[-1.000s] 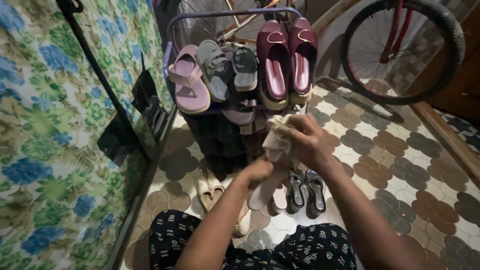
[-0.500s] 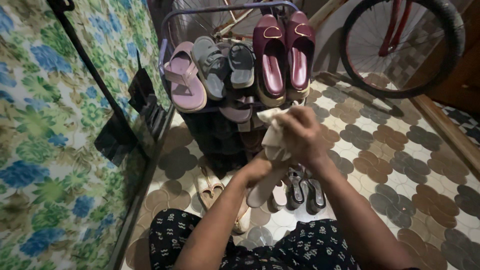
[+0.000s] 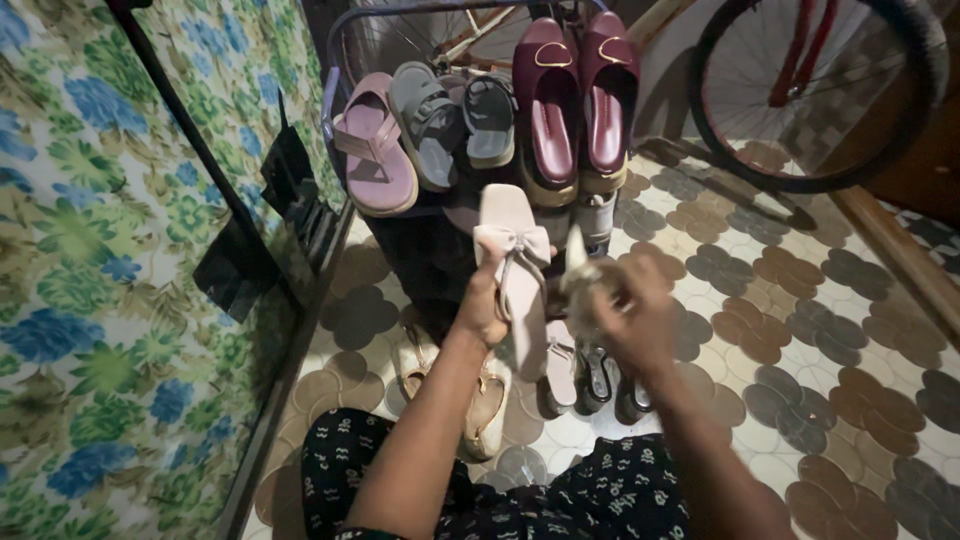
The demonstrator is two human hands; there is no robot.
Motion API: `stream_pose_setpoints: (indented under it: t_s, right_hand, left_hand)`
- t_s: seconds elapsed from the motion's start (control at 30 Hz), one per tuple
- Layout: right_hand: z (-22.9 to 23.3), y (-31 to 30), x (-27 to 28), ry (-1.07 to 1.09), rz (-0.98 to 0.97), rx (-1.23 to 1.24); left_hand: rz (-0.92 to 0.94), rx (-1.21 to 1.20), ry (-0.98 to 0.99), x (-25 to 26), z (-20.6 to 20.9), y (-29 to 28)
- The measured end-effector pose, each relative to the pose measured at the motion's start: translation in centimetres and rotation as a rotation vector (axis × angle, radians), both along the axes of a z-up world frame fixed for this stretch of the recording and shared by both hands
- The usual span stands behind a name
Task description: The person sits on the floor and wipes a pair of black flat shoes with a cloth. They then pick up a pair of light pink flat shoes with a bow and wipe them with the same cloth. The person handles the shoes one at a time, focusing on the upper surfaces.
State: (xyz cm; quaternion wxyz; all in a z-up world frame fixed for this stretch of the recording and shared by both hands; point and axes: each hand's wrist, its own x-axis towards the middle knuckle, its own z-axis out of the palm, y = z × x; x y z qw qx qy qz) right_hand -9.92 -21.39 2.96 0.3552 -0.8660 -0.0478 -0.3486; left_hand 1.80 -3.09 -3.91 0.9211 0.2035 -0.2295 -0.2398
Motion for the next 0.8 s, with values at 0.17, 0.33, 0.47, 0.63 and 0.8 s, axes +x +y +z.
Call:
stream_pose_setpoints:
  t_s: [0.17,0.33,0.47,0.63,0.8]
  right_hand:
    - [-3.7,8.2,-3.5,0.112,0.177,-0.003]
    - [-6.3,8.5,-1.9,-0.069,0.192,-0.258]
    - [-6.5,6.2,0.6,0.003,0.309,-0.106]
    - [-4.3,4.7,0.5,-0.219,0.217,-0.314]
    - [-3.1,2.8,-0.1,-0.179,0.313,-0.434]
  left_hand:
    - [0.028,-0.001,0.12,-0.5,0.7,-1.9]
    - [0.01,-0.009,0.171,-0.5,-0.3,-3.2]
    - [-0.011,0.055,0.15,-0.8,-1.5,-3.3]
    - [-0.043,-0.04,0.102,-1.1,-0.1,-2.6]
    - [0.042,-0.027,0.096,-0.9,2.9,-1.0]
